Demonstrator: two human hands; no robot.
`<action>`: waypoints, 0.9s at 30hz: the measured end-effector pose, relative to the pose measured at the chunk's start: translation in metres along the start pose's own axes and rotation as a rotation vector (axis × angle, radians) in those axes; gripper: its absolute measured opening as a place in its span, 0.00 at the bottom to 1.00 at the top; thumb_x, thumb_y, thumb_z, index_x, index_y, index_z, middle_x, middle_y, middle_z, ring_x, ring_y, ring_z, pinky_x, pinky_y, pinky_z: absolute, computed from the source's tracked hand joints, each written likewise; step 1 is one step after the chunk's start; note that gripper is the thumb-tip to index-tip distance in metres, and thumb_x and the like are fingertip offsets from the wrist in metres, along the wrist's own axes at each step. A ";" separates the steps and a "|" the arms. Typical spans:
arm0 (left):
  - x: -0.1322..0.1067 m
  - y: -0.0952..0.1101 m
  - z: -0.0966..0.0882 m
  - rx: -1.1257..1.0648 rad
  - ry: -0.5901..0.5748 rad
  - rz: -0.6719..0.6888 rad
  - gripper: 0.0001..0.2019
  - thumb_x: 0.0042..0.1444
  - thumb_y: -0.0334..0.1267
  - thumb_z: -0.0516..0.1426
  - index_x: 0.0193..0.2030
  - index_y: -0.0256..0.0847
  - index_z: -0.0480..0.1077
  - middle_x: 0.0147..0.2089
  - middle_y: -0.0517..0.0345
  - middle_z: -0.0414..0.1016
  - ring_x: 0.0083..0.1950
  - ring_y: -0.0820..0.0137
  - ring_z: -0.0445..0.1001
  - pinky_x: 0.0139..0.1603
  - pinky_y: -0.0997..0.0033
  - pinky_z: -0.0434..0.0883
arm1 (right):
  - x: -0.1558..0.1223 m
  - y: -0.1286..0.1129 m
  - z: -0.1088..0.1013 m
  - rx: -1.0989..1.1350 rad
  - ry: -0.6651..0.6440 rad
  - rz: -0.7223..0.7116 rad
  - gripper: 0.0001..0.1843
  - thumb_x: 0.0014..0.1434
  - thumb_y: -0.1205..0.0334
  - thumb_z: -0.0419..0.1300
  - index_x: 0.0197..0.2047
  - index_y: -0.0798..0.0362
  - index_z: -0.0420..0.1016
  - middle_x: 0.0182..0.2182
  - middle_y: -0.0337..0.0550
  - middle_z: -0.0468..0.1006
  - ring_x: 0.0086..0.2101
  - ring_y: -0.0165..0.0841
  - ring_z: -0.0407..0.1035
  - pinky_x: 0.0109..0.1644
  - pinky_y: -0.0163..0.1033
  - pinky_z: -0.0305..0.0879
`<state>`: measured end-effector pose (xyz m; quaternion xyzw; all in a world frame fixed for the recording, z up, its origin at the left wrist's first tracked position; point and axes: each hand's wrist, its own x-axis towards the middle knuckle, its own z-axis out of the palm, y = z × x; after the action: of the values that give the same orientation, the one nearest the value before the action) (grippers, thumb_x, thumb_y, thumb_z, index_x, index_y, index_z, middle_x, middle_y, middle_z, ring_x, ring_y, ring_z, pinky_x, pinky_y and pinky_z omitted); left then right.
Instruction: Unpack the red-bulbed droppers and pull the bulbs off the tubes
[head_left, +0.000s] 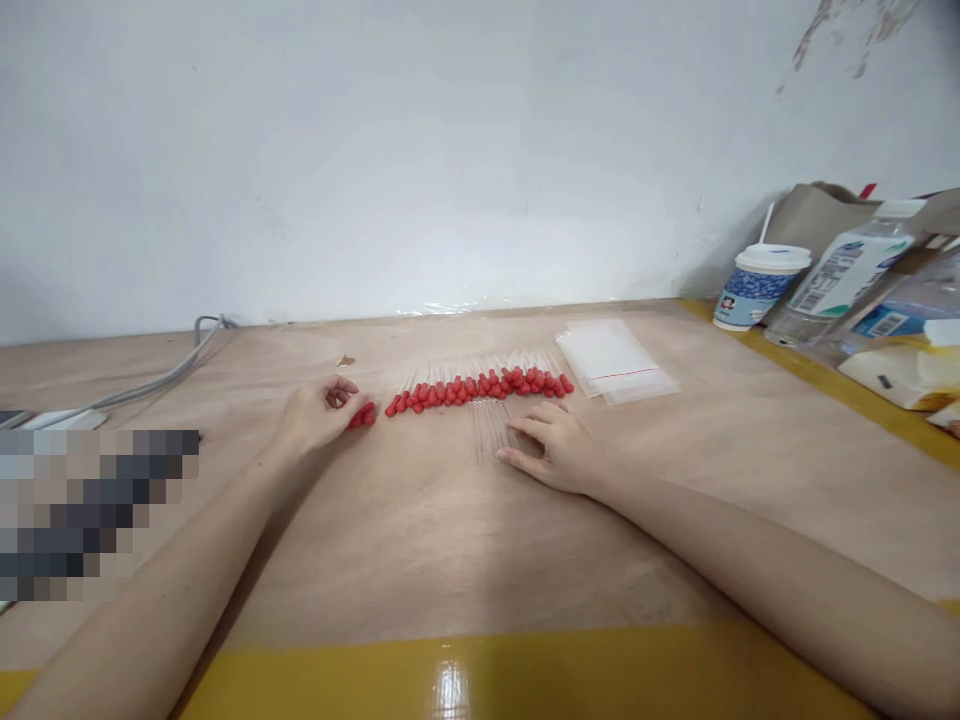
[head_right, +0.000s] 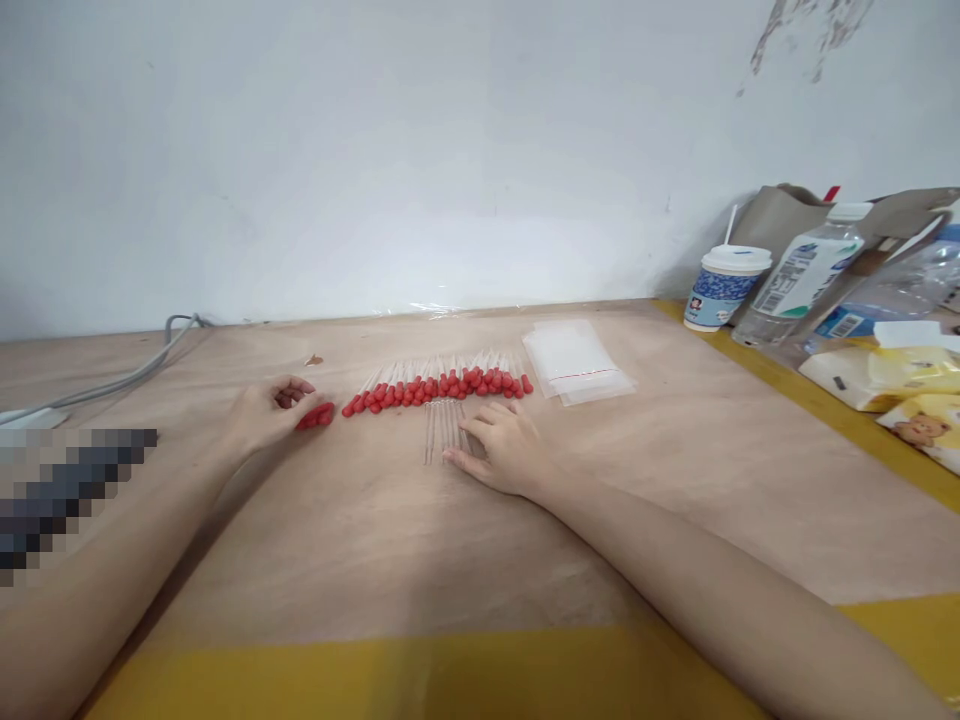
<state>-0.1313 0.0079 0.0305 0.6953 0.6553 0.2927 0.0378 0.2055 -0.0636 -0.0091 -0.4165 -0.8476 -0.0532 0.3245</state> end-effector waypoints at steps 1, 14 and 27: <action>-0.001 0.002 0.000 0.017 0.018 0.003 0.16 0.45 0.52 0.56 0.32 0.41 0.70 0.26 0.59 0.70 0.27 0.70 0.66 0.27 0.73 0.62 | 0.000 -0.001 -0.001 0.000 -0.007 0.000 0.19 0.55 0.46 0.55 0.38 0.53 0.74 0.31 0.45 0.75 0.36 0.35 0.67 0.45 0.43 0.57; -0.019 0.022 0.023 0.326 0.167 0.362 0.11 0.47 0.48 0.56 0.28 0.43 0.73 0.51 0.51 0.66 0.54 0.52 0.60 0.51 0.52 0.56 | -0.005 0.008 -0.007 0.088 0.074 0.064 0.13 0.56 0.54 0.56 0.38 0.54 0.71 0.30 0.43 0.76 0.33 0.34 0.67 0.45 0.44 0.58; -0.041 0.059 0.030 -0.014 0.414 0.538 0.05 0.48 0.40 0.58 0.30 0.43 0.72 0.46 0.55 0.69 0.49 0.61 0.67 0.54 0.55 0.59 | -0.004 0.007 -0.012 0.040 0.292 0.008 0.27 0.57 0.57 0.54 0.59 0.53 0.58 0.54 0.55 0.62 0.54 0.42 0.59 0.54 0.50 0.61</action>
<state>-0.0640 -0.0285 0.0170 0.7688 0.4402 0.4316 -0.1699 0.2185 -0.0656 -0.0035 -0.4013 -0.7906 -0.0950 0.4527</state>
